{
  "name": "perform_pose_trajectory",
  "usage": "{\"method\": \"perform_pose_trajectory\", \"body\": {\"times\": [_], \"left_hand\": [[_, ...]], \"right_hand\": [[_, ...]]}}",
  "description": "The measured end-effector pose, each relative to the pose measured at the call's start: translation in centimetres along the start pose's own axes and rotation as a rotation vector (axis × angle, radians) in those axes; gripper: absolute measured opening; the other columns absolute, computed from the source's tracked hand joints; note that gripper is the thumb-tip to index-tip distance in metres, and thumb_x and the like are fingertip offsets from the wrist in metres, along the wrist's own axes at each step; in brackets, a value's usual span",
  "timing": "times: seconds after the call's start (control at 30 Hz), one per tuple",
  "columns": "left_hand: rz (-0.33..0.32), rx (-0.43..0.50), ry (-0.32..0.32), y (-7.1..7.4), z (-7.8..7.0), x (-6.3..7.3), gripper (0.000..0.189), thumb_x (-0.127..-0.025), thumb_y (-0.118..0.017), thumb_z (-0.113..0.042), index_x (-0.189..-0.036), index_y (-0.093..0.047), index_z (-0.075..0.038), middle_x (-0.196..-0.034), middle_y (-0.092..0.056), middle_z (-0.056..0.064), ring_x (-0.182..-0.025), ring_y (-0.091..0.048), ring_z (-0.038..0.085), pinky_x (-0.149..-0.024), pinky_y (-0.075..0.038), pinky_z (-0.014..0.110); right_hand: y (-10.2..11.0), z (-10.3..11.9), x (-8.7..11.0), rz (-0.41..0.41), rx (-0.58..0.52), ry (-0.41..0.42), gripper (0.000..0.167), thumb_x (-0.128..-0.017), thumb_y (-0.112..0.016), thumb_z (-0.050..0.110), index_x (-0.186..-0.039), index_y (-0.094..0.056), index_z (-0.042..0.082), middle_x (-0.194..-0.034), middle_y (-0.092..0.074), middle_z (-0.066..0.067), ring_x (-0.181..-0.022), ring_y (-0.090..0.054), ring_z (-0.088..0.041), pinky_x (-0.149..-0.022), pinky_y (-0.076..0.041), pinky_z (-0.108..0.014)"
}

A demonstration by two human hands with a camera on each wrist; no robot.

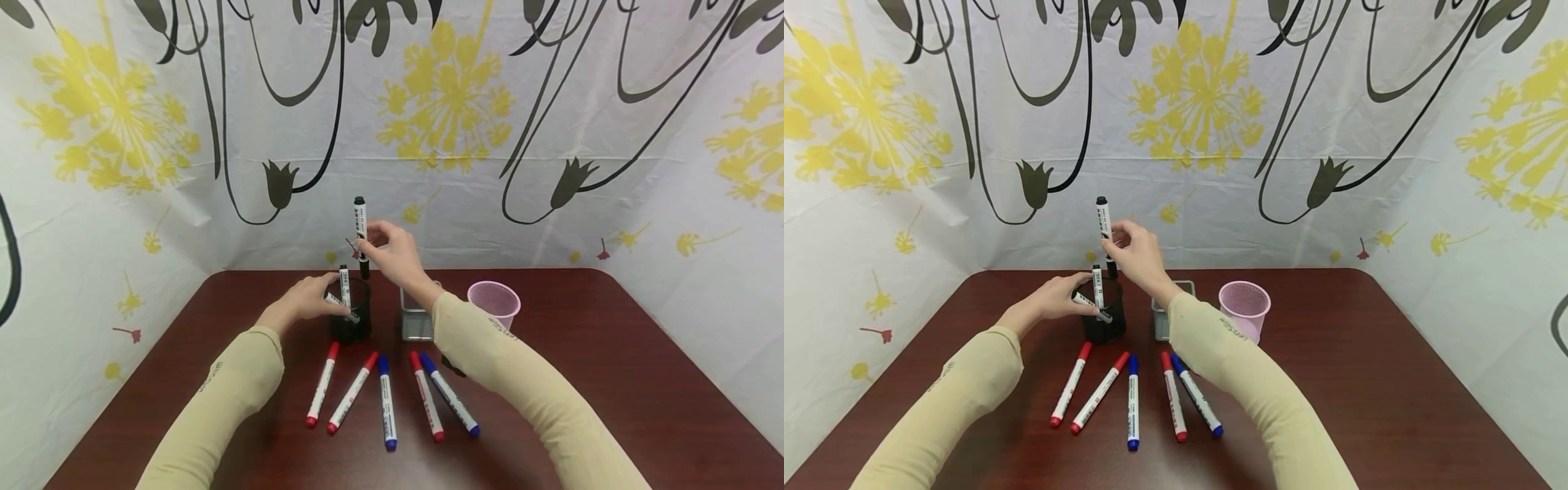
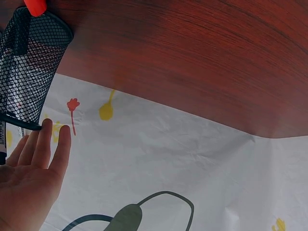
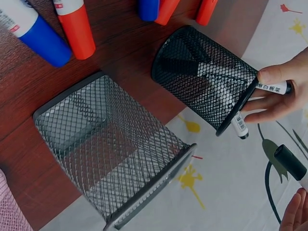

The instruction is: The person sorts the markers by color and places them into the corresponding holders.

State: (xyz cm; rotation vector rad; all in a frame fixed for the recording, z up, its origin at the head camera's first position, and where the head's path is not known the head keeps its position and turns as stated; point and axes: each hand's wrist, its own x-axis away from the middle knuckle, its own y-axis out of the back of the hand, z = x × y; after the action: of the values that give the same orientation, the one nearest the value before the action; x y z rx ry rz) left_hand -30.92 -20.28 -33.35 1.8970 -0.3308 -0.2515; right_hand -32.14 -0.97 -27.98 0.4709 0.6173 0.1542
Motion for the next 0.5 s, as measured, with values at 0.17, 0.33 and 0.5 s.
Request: {"method": "perform_pose_trajectory", "body": {"times": [0.17,0.33,0.5], "left_hand": [[0.003,0.005,0.005,-0.2,0.1,0.0,0.082,-0.073,-0.066,-0.047,-0.133,-0.035,0.0,-0.125,-0.046,0.017,-0.109,-0.045,0.031,-0.089,-0.036,0.044],[-0.012,0.01,-0.002,-0.1,0.0,0.1,0.081,-0.072,-0.067,-0.047,-0.132,-0.036,-0.001,-0.124,-0.047,0.017,-0.107,-0.046,0.031,-0.088,-0.036,0.044],[-0.024,0.005,-0.01,-0.1,0.0,0.0,0.08,-0.072,-0.067,-0.046,-0.132,-0.038,-0.002,-0.121,-0.049,0.016,-0.105,-0.049,0.03,-0.086,-0.038,0.042]], "right_hand": [[-0.7,-0.2,0.1,-0.003,-0.007,0.02,0.028,-0.082,-0.062,0.023,-0.107,-0.06,0.008,-0.084,-0.061,0.002,-0.078,-0.057,-0.01,-0.064,-0.045,-0.025],[-1.3,-0.4,0.1,0.017,0.004,0.021,0.029,-0.083,-0.062,0.023,-0.107,-0.06,0.007,-0.086,-0.061,0.0,-0.079,-0.057,-0.01,-0.065,-0.046,-0.024],[-2.0,-0.9,0.2,0.032,0.004,0.015,0.028,-0.083,-0.063,0.023,-0.106,-0.06,0.007,-0.085,-0.061,0.001,-0.078,-0.057,-0.009,-0.066,-0.046,-0.024]]}}
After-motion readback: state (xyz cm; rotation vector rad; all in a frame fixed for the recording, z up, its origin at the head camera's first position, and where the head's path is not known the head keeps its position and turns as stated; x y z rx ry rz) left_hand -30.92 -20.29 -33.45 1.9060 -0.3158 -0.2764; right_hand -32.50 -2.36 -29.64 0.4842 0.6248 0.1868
